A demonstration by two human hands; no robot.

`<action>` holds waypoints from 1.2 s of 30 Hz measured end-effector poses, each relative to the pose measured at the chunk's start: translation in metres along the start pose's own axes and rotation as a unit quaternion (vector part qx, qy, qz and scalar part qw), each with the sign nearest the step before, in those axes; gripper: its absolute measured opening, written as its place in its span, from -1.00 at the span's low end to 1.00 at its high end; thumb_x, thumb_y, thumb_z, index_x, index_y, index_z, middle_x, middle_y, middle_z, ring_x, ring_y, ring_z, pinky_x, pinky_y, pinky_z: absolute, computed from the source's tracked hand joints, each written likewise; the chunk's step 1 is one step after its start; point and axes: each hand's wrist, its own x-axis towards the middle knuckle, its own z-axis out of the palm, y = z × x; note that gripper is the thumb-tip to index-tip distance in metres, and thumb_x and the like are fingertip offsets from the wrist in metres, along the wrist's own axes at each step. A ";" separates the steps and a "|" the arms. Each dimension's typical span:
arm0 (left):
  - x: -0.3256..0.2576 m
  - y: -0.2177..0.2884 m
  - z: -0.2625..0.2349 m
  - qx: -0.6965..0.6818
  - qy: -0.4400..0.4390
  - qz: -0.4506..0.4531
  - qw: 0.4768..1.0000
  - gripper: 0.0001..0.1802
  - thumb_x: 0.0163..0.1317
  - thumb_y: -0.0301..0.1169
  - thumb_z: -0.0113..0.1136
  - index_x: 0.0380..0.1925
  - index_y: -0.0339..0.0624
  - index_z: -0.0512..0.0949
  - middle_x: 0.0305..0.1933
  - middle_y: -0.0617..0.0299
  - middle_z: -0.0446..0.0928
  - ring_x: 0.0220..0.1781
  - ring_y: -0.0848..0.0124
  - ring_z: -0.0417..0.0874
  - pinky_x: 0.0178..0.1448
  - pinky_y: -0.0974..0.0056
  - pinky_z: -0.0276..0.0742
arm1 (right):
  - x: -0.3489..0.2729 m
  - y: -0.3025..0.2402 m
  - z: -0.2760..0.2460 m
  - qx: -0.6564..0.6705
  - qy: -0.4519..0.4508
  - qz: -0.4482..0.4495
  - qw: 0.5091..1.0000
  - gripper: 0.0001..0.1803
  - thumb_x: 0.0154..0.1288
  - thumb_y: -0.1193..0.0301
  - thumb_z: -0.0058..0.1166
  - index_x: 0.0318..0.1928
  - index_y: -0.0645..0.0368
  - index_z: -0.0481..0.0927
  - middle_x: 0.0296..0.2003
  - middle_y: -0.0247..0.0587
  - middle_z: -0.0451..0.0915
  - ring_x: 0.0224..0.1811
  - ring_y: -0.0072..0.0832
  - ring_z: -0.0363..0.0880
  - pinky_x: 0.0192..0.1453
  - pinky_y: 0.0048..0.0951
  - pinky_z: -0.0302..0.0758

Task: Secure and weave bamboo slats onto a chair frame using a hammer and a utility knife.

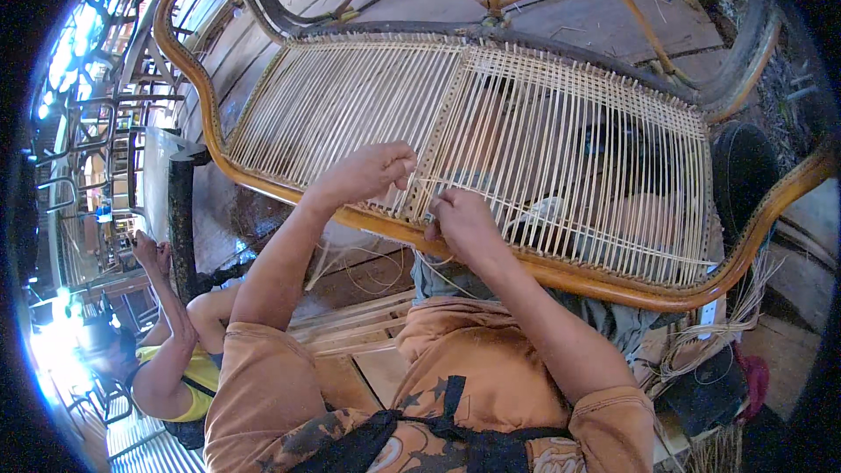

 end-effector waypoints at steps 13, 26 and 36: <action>0.005 0.008 -0.019 0.084 -0.076 0.050 0.992 -0.67 0.29 -0.27 -0.12 -0.32 -0.32 0.52 -0.57 0.14 0.52 -0.50 0.31 0.55 -0.32 0.17 0.42 | 0.047 -0.001 0.026 -0.043 0.023 -0.148 0.988 -0.76 0.37 0.41 -0.16 -0.35 0.32 0.47 -0.62 -0.22 0.52 -0.77 -0.53 0.43 -0.76 -0.51 0.31; 0.020 0.025 -0.017 0.291 -0.140 0.102 0.941 -0.59 0.17 -0.14 0.01 -0.47 -0.32 0.56 -0.52 -0.02 0.56 -0.41 0.08 0.59 -0.23 0.06 0.45 | 0.044 0.008 0.037 0.152 -0.024 -0.038 0.987 -0.82 0.35 0.47 -0.19 -0.31 0.30 0.47 -0.60 -0.19 0.49 -0.70 -0.42 0.52 -0.68 -0.40 0.42; -0.009 0.013 -0.006 0.313 0.040 -0.011 0.949 -0.83 0.12 -0.37 0.02 -0.38 -0.23 0.51 -0.32 -0.11 0.55 -0.24 -0.08 0.56 -0.16 -0.07 0.44 | -0.180 0.049 -0.237 0.018 0.529 -0.267 0.806 -0.80 0.32 0.39 0.02 -0.14 0.23 0.56 -0.43 -0.36 0.55 -0.48 -0.68 0.49 -0.34 -0.62 0.47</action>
